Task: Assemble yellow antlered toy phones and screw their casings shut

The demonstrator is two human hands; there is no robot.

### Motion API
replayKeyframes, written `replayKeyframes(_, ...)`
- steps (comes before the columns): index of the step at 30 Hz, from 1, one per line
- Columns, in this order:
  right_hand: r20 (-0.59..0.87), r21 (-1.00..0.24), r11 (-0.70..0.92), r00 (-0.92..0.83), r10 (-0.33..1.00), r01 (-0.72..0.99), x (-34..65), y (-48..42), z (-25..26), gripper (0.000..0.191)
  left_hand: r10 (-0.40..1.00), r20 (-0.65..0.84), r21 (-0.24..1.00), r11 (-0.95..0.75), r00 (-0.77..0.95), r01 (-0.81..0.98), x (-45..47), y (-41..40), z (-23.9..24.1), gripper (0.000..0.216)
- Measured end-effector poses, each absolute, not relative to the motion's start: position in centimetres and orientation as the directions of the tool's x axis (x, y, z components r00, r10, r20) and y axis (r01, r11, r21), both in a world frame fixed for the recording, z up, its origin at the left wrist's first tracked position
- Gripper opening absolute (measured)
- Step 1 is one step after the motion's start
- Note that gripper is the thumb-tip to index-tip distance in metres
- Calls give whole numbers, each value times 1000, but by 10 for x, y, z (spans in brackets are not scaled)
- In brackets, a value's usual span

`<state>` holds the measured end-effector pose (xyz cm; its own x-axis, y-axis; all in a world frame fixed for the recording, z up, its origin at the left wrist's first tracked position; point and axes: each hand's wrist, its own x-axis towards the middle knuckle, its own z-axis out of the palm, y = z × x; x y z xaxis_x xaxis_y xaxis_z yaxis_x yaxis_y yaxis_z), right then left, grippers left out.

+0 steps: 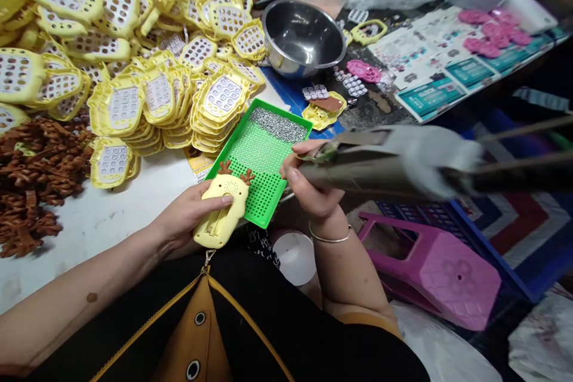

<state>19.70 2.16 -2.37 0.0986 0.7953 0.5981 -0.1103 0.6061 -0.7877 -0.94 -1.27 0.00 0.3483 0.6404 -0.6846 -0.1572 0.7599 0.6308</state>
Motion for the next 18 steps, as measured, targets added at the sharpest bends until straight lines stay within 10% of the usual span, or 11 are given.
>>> replayKeyframes(18, 656, -691, 567, -59, 753, -448, 142, -5, 28, 29, 710, -624, 741, 670, 326, -40, -7, -17, 3, 31)
